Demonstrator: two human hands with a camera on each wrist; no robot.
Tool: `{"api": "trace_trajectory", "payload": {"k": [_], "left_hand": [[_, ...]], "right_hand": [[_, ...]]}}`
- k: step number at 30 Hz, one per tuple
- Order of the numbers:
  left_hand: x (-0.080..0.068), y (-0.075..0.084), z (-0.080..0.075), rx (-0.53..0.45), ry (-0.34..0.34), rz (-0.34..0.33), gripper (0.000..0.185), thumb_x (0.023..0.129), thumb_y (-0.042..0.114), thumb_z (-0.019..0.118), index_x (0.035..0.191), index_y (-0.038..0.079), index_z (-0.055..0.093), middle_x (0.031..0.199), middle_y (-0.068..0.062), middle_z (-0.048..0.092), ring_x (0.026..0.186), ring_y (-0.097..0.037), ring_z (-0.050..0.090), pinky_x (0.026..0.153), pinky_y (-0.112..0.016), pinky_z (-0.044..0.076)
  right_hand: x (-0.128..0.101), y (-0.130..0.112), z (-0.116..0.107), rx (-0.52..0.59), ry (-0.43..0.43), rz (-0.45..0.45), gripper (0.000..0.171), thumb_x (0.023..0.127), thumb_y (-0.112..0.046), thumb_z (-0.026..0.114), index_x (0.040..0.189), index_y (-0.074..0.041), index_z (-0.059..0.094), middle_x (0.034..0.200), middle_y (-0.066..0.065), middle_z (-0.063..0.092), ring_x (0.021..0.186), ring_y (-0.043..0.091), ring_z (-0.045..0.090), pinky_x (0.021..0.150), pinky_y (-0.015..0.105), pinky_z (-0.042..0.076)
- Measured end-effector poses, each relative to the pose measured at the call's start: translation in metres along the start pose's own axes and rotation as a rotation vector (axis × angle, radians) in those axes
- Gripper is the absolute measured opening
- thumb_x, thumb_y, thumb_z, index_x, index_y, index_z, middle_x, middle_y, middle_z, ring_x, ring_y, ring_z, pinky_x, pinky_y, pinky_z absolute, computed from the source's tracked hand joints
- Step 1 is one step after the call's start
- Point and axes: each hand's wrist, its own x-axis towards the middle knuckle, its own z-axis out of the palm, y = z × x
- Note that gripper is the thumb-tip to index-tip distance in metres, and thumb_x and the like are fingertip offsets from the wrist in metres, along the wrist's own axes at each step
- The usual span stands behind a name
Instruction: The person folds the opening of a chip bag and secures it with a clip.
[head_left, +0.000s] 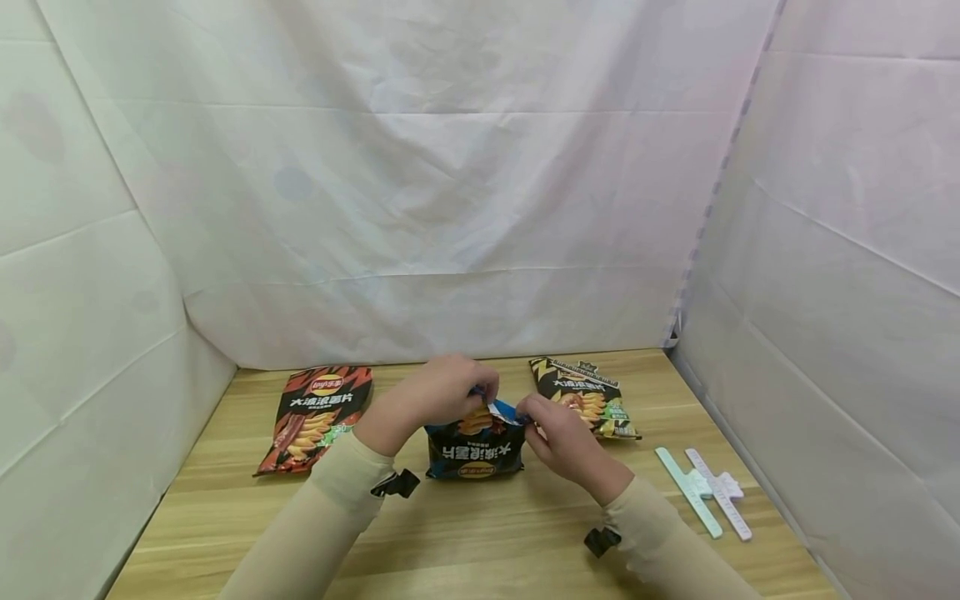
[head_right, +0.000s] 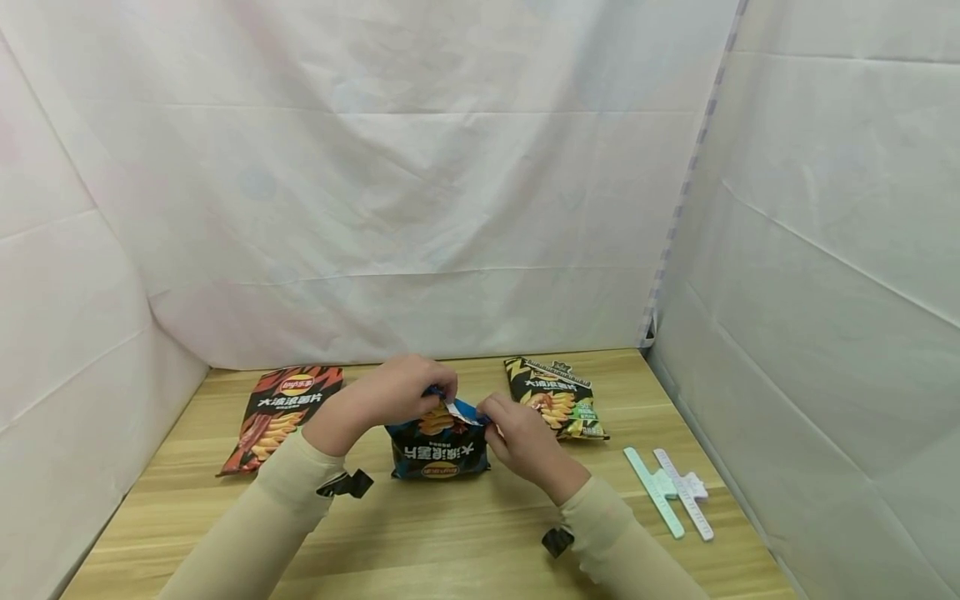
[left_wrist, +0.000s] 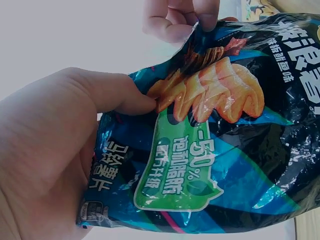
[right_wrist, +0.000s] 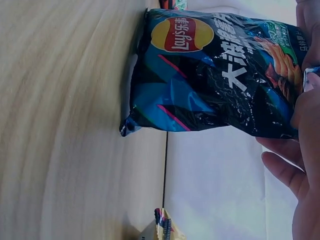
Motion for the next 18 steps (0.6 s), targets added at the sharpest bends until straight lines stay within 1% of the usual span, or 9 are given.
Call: {"api": "trace_trajectory", "payload": {"k": [2,5,7,9,11,13,14,16,18], "left_hand": [[0.0000,-0.0004,0.0002,-0.010,-0.008,-0.006,0.017,0.106,0.008,0.071,0.099,0.023,0.073,0.093,0.012,0.067,0.078,-0.010,0.058,0.073,-0.033,0.053],[0.0001,-0.0010,0.0002,-0.032,-0.025,-0.023,0.012,0.106,0.022,0.076,0.096,0.025,0.073,0.091,0.014,0.066,0.076,-0.008,0.058,0.072,-0.031,0.053],[0.0004,-0.0012,0.0000,-0.040,-0.027,-0.019,0.014,0.108,0.030,0.075,0.095,0.026,0.075,0.090,0.015,0.066,0.074,-0.006,0.059,0.071,-0.031,0.053],[0.0007,-0.0018,0.0000,-0.039,-0.019,-0.002,0.018,0.110,0.032,0.074,0.095,0.023,0.078,0.090,0.014,0.066,0.072,-0.006,0.058,0.070,-0.031,0.053],[0.0010,-0.0021,0.0003,-0.020,-0.008,0.015,0.018,0.111,0.028,0.072,0.097,0.021,0.080,0.092,0.013,0.068,0.074,-0.005,0.059,0.071,-0.031,0.053],[0.0011,-0.0030,0.0010,-0.011,-0.004,0.011,0.014,0.111,0.024,0.072,0.100,0.020,0.080,0.093,0.012,0.069,0.075,-0.006,0.059,0.072,-0.032,0.054],[0.0010,-0.0033,0.0013,-0.009,-0.005,0.004,0.011,0.110,0.023,0.073,0.101,0.021,0.080,0.094,0.013,0.070,0.076,-0.006,0.060,0.073,-0.032,0.054],[0.0008,-0.0034,0.0019,-0.007,-0.009,-0.014,0.006,0.109,0.022,0.076,0.105,0.023,0.080,0.096,0.014,0.071,0.079,-0.006,0.061,0.075,-0.031,0.055],[0.0002,-0.0030,0.0021,-0.014,-0.012,-0.029,0.003,0.108,0.022,0.077,0.108,0.023,0.080,0.098,0.014,0.072,0.081,-0.006,0.062,0.075,-0.031,0.056]], "right_hand": [[-0.0006,0.0000,0.0002,0.045,-0.016,0.011,0.024,0.097,0.009,0.070,0.111,-0.009,0.063,0.104,-0.001,0.065,0.083,0.009,0.061,0.069,0.030,0.057],[-0.0017,0.0002,-0.0001,0.127,-0.047,0.026,0.019,0.102,-0.002,0.076,0.115,-0.010,0.065,0.109,-0.001,0.066,0.092,0.011,0.066,0.076,0.033,0.060],[-0.0022,0.0005,0.0000,0.185,-0.062,0.046,0.016,0.105,-0.012,0.078,0.117,-0.012,0.066,0.112,-0.002,0.067,0.098,0.011,0.068,0.080,0.035,0.061],[-0.0022,0.0006,0.0007,0.225,-0.059,0.079,0.011,0.109,-0.018,0.075,0.116,-0.012,0.068,0.112,-0.004,0.068,0.099,0.011,0.068,0.079,0.037,0.061],[-0.0015,0.0001,0.0015,0.247,-0.043,0.124,0.006,0.111,-0.018,0.071,0.113,-0.013,0.069,0.110,-0.006,0.069,0.096,0.009,0.068,0.076,0.038,0.060],[-0.0001,-0.0012,0.0022,0.254,-0.023,0.167,0.003,0.110,-0.012,0.071,0.111,-0.013,0.068,0.106,-0.007,0.070,0.092,0.007,0.068,0.072,0.038,0.059],[0.0008,-0.0021,0.0022,0.253,-0.017,0.190,0.006,0.109,-0.010,0.072,0.111,-0.013,0.068,0.105,-0.007,0.070,0.090,0.007,0.068,0.071,0.038,0.059],[0.0021,-0.0038,0.0020,0.258,-0.014,0.233,0.015,0.106,-0.006,0.076,0.114,-0.016,0.068,0.104,-0.009,0.070,0.089,0.006,0.069,0.069,0.036,0.058],[0.0035,-0.0052,0.0019,0.272,-0.021,0.265,0.019,0.105,-0.006,0.077,0.118,-0.018,0.069,0.103,-0.009,0.072,0.089,0.007,0.070,0.068,0.033,0.058]]}}
